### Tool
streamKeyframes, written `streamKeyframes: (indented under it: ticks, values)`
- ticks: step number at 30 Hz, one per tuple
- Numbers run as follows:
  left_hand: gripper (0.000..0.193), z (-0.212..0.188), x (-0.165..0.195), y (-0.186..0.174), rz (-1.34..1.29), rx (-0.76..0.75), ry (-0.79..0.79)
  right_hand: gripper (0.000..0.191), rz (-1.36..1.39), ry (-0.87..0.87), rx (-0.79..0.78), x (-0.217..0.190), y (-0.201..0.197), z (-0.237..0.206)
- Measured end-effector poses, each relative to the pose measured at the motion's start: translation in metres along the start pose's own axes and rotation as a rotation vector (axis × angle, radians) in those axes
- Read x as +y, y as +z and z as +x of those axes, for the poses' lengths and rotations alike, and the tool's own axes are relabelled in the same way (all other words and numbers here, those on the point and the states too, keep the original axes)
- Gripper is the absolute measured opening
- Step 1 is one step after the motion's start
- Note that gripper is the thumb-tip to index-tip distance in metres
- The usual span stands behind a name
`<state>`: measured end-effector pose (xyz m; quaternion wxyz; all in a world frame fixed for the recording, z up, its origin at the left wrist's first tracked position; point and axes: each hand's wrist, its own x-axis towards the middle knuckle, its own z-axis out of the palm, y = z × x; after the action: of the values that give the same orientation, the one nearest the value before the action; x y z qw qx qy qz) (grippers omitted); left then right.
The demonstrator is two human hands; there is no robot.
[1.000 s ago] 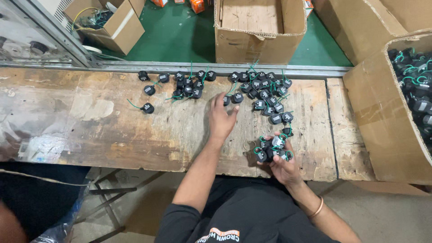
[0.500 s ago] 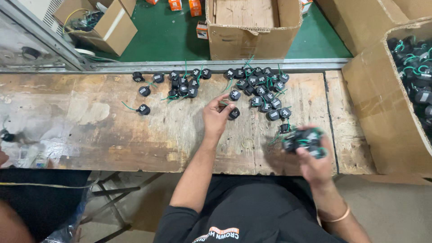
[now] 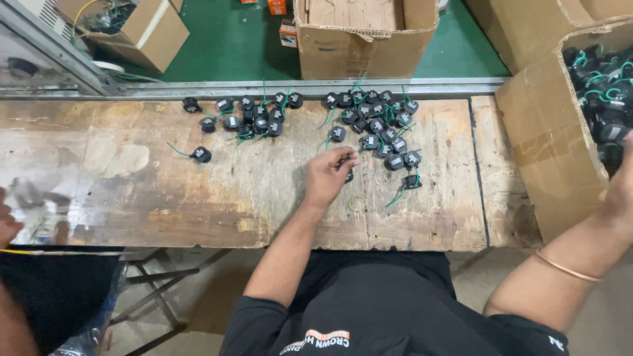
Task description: The person picks up black power adapters with green cords from a wooden workbench, wraps and secures each cord around its unit by hand, and places the finished adapters in a pile on the bench, working through them one at a time.
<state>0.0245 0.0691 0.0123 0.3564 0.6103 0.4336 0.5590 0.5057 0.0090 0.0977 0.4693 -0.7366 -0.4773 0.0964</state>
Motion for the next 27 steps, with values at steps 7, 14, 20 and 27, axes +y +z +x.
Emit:
streamKeyframes:
  ticks: [7,14,20,27]
  values:
    - [0.018,-0.006,-0.002,-0.001,0.044,0.01,0.157,0.011,0.251,-0.511,0.233,-0.07,0.061,-0.067]
    - [0.021,-0.016,-0.017,0.012,-0.552,-0.187,-0.12,0.068,0.724,-0.048,-0.763,-0.108,0.186,-0.194]
    - [0.018,-0.029,0.003,0.021,-0.123,-0.377,0.306,0.036,0.425,-0.12,-0.837,-0.077,0.216,-0.22]
    - [0.017,-0.017,0.01,0.01,-0.221,-0.596,0.389,0.031,0.732,0.077,-0.704,-0.068,0.217,-0.219]
